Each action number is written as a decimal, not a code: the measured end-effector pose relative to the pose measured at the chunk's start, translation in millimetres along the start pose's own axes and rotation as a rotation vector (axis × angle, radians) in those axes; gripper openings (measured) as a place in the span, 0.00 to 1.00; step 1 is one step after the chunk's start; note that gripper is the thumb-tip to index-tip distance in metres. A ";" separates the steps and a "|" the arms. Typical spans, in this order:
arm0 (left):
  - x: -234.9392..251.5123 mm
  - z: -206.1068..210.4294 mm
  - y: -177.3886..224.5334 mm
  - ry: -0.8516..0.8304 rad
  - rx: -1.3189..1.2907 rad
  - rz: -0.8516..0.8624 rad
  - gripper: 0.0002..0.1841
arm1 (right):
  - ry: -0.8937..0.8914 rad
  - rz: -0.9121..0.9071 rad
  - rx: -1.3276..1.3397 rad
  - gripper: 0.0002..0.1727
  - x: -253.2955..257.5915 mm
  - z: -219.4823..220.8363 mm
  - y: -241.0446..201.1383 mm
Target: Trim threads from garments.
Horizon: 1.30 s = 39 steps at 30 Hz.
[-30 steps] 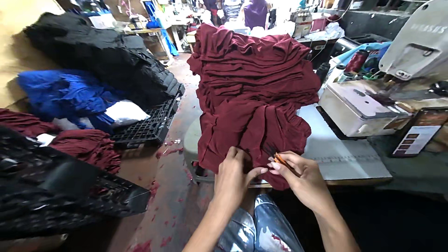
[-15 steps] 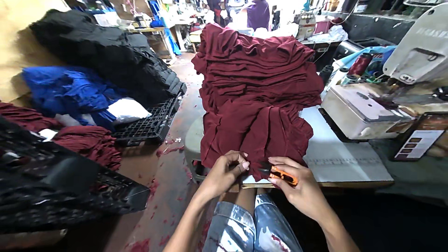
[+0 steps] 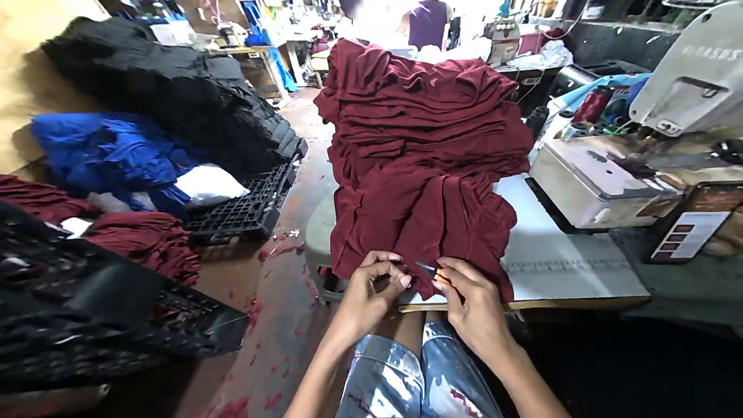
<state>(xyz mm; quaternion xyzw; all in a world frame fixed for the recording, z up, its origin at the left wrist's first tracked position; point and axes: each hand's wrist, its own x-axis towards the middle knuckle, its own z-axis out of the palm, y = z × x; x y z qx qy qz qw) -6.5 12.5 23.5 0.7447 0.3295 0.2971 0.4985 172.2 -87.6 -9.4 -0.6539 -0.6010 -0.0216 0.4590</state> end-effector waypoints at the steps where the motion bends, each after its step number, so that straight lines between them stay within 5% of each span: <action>1: -2.4 -6.4 0.5 -0.006 0.062 0.021 0.06 | -0.022 0.030 0.059 0.10 1.9 -5.3 2.2; 6: -29.2 -53.7 37.3 -0.361 0.684 -0.074 0.13 | -0.047 0.215 0.362 0.10 6.4 -47.2 12.1; 11: -25.1 -1.7 41.9 -0.024 0.503 0.421 0.06 | 0.078 0.316 0.670 0.05 5.8 -48.0 2.1; 18: 24.7 42.2 4.1 -0.056 0.586 0.520 0.03 | 0.069 0.536 0.748 0.09 5.4 -32.3 11.9; 26: 24.5 25.7 4.4 0.004 -0.016 0.241 0.04 | -0.054 0.288 0.590 0.12 -12.4 -33.8 31.8; 39: 18.7 28.4 13.6 0.058 -0.050 0.097 0.01 | -0.091 0.301 0.234 0.10 -9.6 -25.5 2.4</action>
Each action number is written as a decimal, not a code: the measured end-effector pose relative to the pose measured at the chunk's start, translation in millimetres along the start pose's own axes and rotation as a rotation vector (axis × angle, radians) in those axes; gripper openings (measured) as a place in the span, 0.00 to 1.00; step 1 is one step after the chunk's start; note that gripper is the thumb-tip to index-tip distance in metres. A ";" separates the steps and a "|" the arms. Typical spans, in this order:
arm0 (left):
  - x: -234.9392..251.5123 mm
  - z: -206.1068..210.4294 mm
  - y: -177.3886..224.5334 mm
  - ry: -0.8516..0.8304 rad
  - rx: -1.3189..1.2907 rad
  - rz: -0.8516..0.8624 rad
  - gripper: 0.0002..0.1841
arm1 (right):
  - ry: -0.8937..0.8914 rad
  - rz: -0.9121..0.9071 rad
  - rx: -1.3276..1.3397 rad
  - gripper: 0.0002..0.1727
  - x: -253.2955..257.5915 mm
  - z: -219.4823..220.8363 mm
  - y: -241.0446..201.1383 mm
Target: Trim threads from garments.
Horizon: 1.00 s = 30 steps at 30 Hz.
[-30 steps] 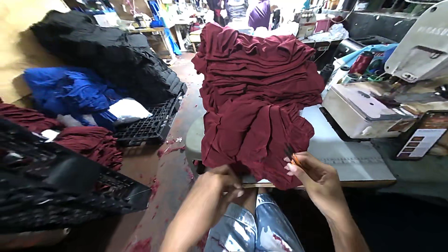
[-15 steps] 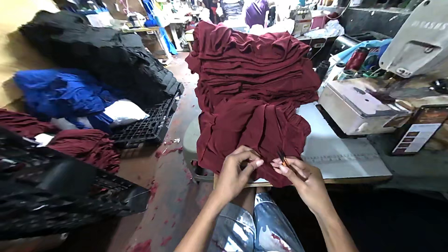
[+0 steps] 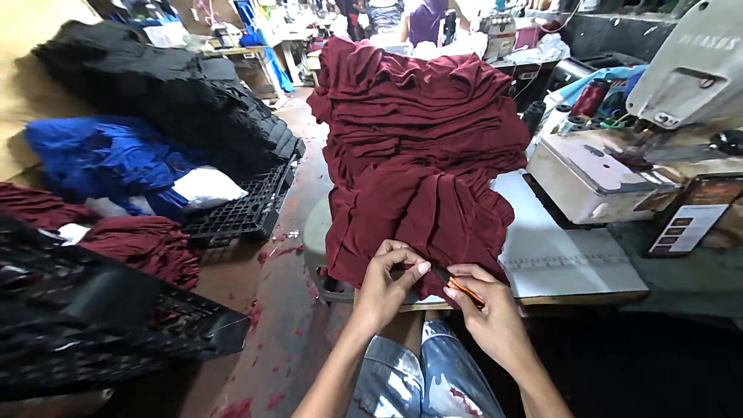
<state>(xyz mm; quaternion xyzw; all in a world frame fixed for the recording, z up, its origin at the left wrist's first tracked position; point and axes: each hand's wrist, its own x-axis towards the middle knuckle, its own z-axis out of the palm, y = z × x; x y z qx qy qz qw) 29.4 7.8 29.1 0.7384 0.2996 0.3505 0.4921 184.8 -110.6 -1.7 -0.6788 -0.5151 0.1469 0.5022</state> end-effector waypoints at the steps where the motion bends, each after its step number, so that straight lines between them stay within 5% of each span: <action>1: -1.0 -4.2 1.3 -0.035 0.006 0.020 0.02 | 0.019 -0.003 -0.009 0.11 1.0 0.1 1.4; 6: -12.5 -66.3 22.8 -0.659 0.212 0.157 0.15 | 0.061 0.114 0.178 0.12 3.5 -19.1 0.0; 11: -20.2 -32.2 3.1 -0.052 0.445 0.334 0.06 | 0.176 0.042 0.284 0.11 5.4 -17.5 -12.8; 16: -13.6 -5.3 -27.1 0.101 0.482 0.431 0.15 | 0.122 -0.108 -0.101 0.16 -4.0 10.9 3.4; 18: -12.3 -4.6 -29.8 0.106 0.476 0.435 0.17 | 0.103 -0.108 -0.118 0.11 -3.5 14.1 5.4; 23: -15.2 -7.5 -21.5 0.051 0.359 0.429 0.15 | -0.074 -0.178 0.346 0.12 1.0 -14.2 -33.7; 30: -16.8 -35.3 7.7 -0.189 0.193 0.273 0.13 | -0.020 -0.084 0.504 0.11 17.9 -35.5 -26.9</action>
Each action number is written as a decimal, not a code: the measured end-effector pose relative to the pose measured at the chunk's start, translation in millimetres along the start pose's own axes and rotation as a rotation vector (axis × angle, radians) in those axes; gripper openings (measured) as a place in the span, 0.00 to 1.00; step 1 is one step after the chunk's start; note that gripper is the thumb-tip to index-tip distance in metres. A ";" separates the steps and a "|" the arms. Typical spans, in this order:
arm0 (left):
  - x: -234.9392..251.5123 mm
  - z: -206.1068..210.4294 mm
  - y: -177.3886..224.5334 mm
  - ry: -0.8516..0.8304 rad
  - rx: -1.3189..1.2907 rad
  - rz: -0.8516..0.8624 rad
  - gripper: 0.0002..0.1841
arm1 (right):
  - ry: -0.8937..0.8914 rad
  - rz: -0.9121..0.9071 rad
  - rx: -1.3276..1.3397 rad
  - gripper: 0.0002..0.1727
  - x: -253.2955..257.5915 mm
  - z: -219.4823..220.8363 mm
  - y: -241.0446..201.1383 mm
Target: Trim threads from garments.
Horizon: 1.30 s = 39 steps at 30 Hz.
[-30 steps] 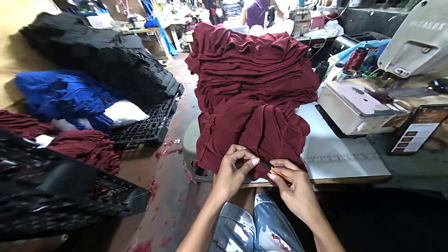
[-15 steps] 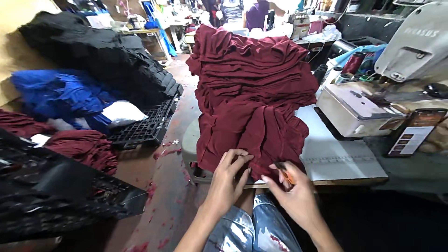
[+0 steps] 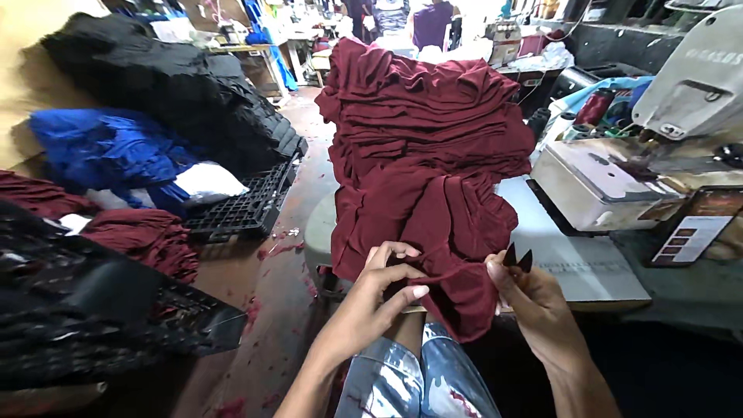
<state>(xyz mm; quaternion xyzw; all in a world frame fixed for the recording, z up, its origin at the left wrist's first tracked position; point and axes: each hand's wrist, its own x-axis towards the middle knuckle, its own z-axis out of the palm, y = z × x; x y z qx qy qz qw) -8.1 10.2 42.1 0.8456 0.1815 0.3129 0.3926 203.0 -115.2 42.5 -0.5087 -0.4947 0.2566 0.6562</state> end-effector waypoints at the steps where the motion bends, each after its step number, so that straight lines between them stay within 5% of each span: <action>1: -0.2 4.4 2.7 0.016 -0.004 -0.010 0.13 | -0.009 -0.003 0.008 0.11 -1.2 3.2 -1.4; 6: 1.8 27.0 11.6 0.157 -0.048 -0.006 0.09 | -0.012 0.011 0.099 0.08 -5.8 19.3 -8.2; 12: 4.0 -7.0 8.2 0.171 -0.310 -0.087 0.14 | 0.171 0.131 0.057 0.08 7.6 5.8 5.1; 15: 10.8 0.0 -15.2 0.242 -0.009 -0.026 0.16 | 0.277 0.022 -0.352 0.11 16.9 10.7 26.6; 19: 19.0 20.0 -35.8 0.329 0.392 0.049 0.12 | 0.261 0.175 -0.615 0.12 25.2 14.1 42.0; 23: 13.5 32.7 1.7 0.392 0.409 0.035 0.06 | 0.263 0.152 -0.540 0.11 21.0 7.0 38.1; 29: 24.1 51.2 13.2 0.159 0.223 -0.021 0.06 | 0.177 0.192 -0.559 0.05 16.6 0.7 22.6; 33: 29.2 57.4 10.4 0.153 0.316 -0.055 0.06 | 0.076 0.177 -0.511 0.21 1.7 -12.4 -1.2; 35: 30.9 63.2 11.2 0.182 0.375 -0.075 0.05 | 0.085 0.129 -0.367 0.24 -2.9 -9.3 -2.9; 39: 35.2 79.3 9.6 0.271 0.506 -0.104 0.05 | 0.198 0.165 0.058 0.13 0.9 3.4 14.2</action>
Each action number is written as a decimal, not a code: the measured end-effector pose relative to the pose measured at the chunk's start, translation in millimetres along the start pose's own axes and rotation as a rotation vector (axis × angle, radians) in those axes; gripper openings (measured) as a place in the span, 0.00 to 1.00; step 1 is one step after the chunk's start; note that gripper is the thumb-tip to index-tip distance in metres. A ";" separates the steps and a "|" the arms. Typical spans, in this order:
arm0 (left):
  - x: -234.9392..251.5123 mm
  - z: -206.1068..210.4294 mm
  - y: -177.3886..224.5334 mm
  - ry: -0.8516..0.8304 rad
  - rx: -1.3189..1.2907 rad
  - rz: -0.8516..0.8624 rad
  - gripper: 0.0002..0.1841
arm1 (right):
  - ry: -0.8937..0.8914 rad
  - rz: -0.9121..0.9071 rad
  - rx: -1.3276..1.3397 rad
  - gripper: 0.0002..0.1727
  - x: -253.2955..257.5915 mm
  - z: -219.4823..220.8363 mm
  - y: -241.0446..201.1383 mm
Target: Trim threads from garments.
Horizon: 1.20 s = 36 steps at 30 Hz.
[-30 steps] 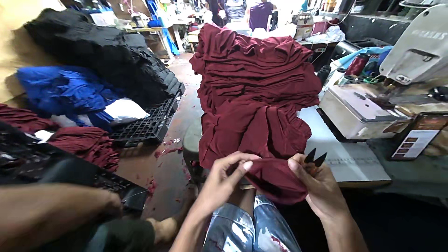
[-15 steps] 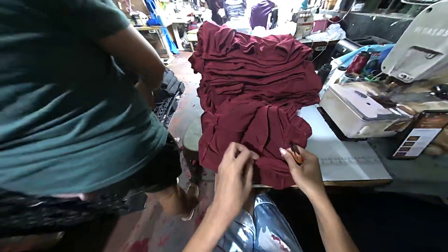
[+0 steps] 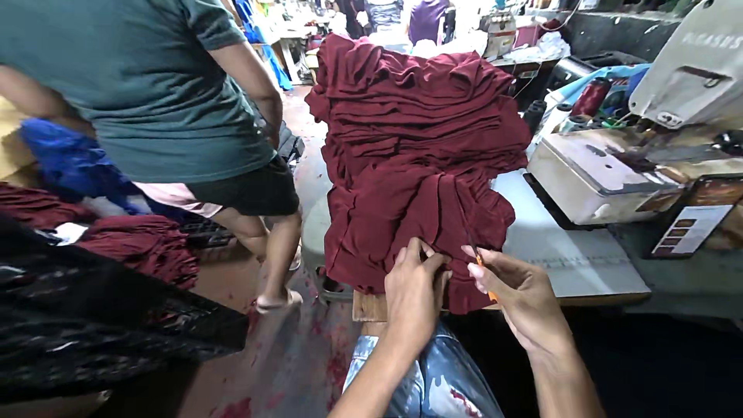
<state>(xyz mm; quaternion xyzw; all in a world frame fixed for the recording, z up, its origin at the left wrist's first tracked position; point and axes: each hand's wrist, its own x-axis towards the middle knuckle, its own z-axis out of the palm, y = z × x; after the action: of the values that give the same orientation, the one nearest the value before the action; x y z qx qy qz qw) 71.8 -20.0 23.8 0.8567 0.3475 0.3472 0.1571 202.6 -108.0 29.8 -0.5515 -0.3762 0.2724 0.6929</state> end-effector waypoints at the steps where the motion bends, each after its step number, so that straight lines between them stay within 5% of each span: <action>1: -0.7 5.1 -1.0 0.034 0.009 -0.006 0.03 | 0.012 0.043 0.047 0.11 1.7 1.3 5.8; 8: -5.5 -24.1 -30.5 0.065 -0.673 -0.208 0.02 | 0.019 0.148 0.122 0.09 3.2 -6.4 27.7; 16: -19.1 -20.6 -36.3 0.184 -0.460 -0.225 0.04 | 0.030 0.000 -0.005 0.09 -0.7 11.3 3.7; 23: -6.6 0.7 -17.3 0.221 -0.172 -0.211 0.05 | 0.012 0.099 -0.122 0.10 6.9 22.4 14.7; 30: -3.0 -37.9 -32.7 -0.034 -0.727 -0.493 0.03 | -0.105 -0.067 -0.441 0.09 3.3 11.0 22.0; 36: -7.8 -32.2 -36.0 -0.006 -0.703 -0.460 0.02 | -0.268 -0.071 -0.677 0.08 -2.6 20.5 6.1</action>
<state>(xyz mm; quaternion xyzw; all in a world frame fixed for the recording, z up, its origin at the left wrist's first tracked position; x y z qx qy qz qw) 27.5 1.0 24.5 0.6521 0.3898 0.3981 0.5141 184.5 -97.1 25.5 -0.6957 -0.5512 0.1781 0.4248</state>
